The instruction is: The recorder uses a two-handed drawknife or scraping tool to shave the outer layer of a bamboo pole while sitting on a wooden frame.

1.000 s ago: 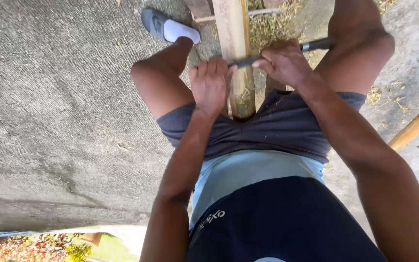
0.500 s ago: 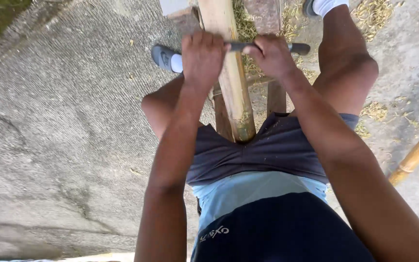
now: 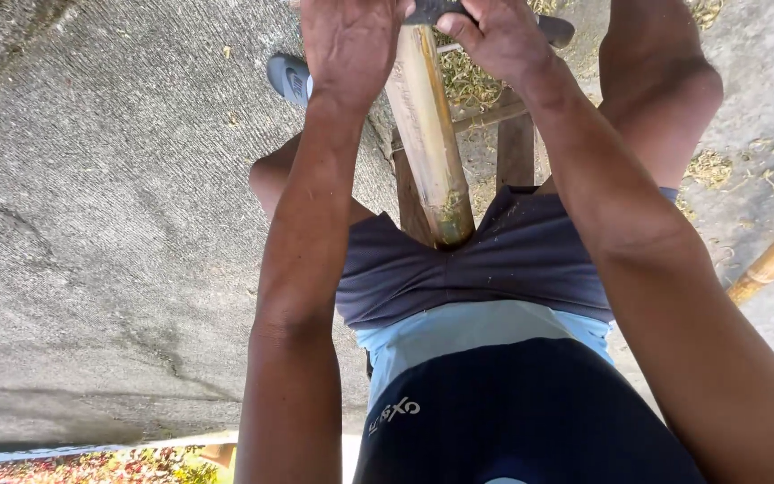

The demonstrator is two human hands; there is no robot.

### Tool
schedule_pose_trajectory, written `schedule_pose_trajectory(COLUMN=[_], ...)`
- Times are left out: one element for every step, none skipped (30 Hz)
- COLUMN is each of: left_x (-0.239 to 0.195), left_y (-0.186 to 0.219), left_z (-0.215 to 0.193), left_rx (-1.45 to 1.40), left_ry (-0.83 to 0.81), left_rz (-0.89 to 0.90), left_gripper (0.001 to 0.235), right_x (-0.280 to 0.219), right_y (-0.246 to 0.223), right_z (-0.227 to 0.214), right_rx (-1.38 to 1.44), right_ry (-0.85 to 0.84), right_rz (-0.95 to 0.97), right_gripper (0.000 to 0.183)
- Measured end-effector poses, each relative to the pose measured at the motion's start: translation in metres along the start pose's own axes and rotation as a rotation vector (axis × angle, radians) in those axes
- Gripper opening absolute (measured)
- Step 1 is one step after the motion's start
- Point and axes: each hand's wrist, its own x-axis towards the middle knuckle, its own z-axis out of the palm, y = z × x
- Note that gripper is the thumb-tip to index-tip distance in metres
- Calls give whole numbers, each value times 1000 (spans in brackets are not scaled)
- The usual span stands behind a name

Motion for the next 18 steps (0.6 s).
schedule_pose_trajectory(left_x=[-4, -8, -12, -16, -20, -24, -28, -32, -40, -47, -53, -58, -63, -69, -79, -89, -98, -115], left_y=[2, 4, 8, 11, 16, 22, 27, 33, 37, 42, 45, 50, 56, 61, 68, 76, 83, 95], left_z=[-1, -3, -7, -10, -14, -16, -18, -21, -18, -16, -14, -17, -20, -22, -23, -24, -25, -27], left_rx=[-15, -30, -31, 2, 32, 28, 31, 33, 29, 22, 18, 18, 18, 17, 16, -15, -46, -47], left_ry=[-11, -21, -22, 52, 125, 122, 33, -57, -56, -80, -100, -96, -117, -139, -139, -162, -182, -178], left_rz=[1, 2, -3, 32, 66, 62, 38, 15, 12, 5, 0, -1, -13, -26, -28, -37, -43, -43], left_gripper=[28, 32, 32, 34, 37, 37, 35, 35, 35, 33, 32, 32, 33, 33, 33, 32, 30, 30], right_x=[-3, -6, -10, -13, -19, -28, -35, -44, -50, -56, -60, -68, -76, -84, -94, -105, -114, -128], right_y=[4, 9, -1, -10, -19, -12, -5, 2, -6, -14, -22, -16, -9, -2, -6, -9, -13, -14], right_z=[3, 5, -1, -7, -14, -7, -1, 5, 2, -2, -5, 1, 6, 12, 11, 11, 10, 8], right_rx=[-40, -80, -81, -30, 20, 18, 27, 38, 34, 58, 82, 78, 43, 8, 7, 17, 26, 22], right_ry=[26, 52, 47, -43, -134, -140, -124, -108, -111, -158, -200, -198, -227, -256, -258, -331, -400, -398], right_rz=[-72, -145, -146, -16, 118, 120, 78, 37, 37, 124, 208, 206, 176, 146, 145, 214, 283, 283], right_gripper=[59, 58, 58, 59, 61, 61, 59, 58, 58, 56, 54, 54, 53, 53, 53, 51, 50, 50])
